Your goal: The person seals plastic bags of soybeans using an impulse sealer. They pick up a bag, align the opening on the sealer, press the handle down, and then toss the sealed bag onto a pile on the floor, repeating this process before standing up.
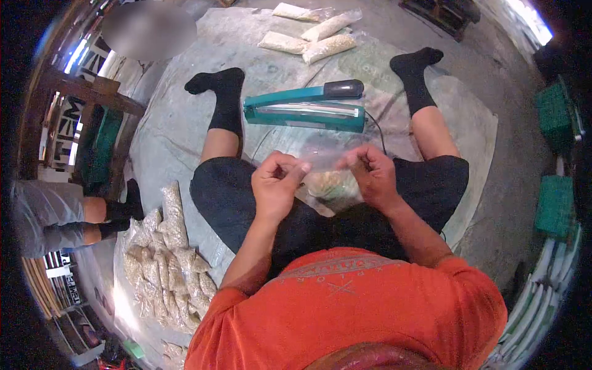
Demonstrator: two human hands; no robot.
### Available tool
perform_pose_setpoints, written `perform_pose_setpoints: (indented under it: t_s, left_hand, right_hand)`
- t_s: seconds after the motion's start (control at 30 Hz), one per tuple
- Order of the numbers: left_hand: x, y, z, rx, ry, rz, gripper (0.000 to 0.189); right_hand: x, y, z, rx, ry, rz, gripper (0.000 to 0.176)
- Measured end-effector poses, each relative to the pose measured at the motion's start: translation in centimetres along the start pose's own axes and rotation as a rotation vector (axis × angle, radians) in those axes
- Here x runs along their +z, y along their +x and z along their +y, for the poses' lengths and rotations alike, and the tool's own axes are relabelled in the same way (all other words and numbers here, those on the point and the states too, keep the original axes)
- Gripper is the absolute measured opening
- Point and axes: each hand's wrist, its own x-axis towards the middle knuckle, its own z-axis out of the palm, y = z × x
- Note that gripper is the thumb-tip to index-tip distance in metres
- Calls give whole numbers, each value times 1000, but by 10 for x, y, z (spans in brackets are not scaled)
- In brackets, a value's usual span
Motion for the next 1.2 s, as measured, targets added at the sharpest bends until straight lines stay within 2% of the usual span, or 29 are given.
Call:
perform_pose_setpoints:
  t_s: [0.13, 0.33, 0.4, 0.47, 0.57, 0.7, 0.77, 0.83, 0.9, 0.93, 0.97, 1.0, 1.07, 1.1, 1.17, 1.2]
  left_hand:
    - [1, -1, -13, 26, -95, 61, 7]
    - [1, -6, -28, 43, -46, 65, 17]
    - [2, -4, -25, 53, -180, -14, 20]
    - [1, -3, -29, 26, -149, -43, 20]
    - [-6, -2, -39, -54, -7, -56, 20]
    - [3, -1, -37, -117, -141, 34, 21]
    - [2, -2, -42, -132, -215, 50, 22]
    - [-2, 4, -49, 19, -171, -62, 28]
    - [11, 7, -44, 5, -250, -139, 26]
    - [17, 11, -41, -7, -330, -213, 25]
    - [5, 18, -64, 70, -120, -361, 28]
    - [7, 17, -64, 65, -122, -362, 28]
    - [16, 14, -64, -163, -322, -319, 30]
    - [20, 13, -65, -169, -322, -324, 30]
    - [26, 14, -69, -227, -403, -240, 30]
    - [27, 15, -73, -233, -402, -250, 30]
  right_hand:
    - [3, 2, -5, -108, -112, 34, 28]
    - [2, -4, -4, -85, -215, 139, 28]
    - [-2, -1, -6, -62, -209, 157, 27]
    - [-5, 1, -3, -160, -196, 102, 16]
    - [-4, -1, -2, -68, -61, 148, 23]
    - [-7, 0, -11, -63, -139, 159, 20]
    - [-9, 1, -8, -48, -39, 141, 15]
    - [-11, 2, -13, -26, -41, 135, 16]
    - [-12, 4, -12, -6, -41, 129, 16]
    - [-13, 6, -6, -12, -35, 126, 19]
    - [-14, 7, 1, -15, -30, 123, 21]
    - [-17, 8, 8, -9, -31, 124, 21]
    - [-25, 11, 22, 73, 105, 78, 38]
    - [-26, 15, 31, 79, 105, 84, 38]
    - [-24, 25, 52, -120, 16, -116, 49]
    - [-22, 26, 70, -116, 16, -106, 49]
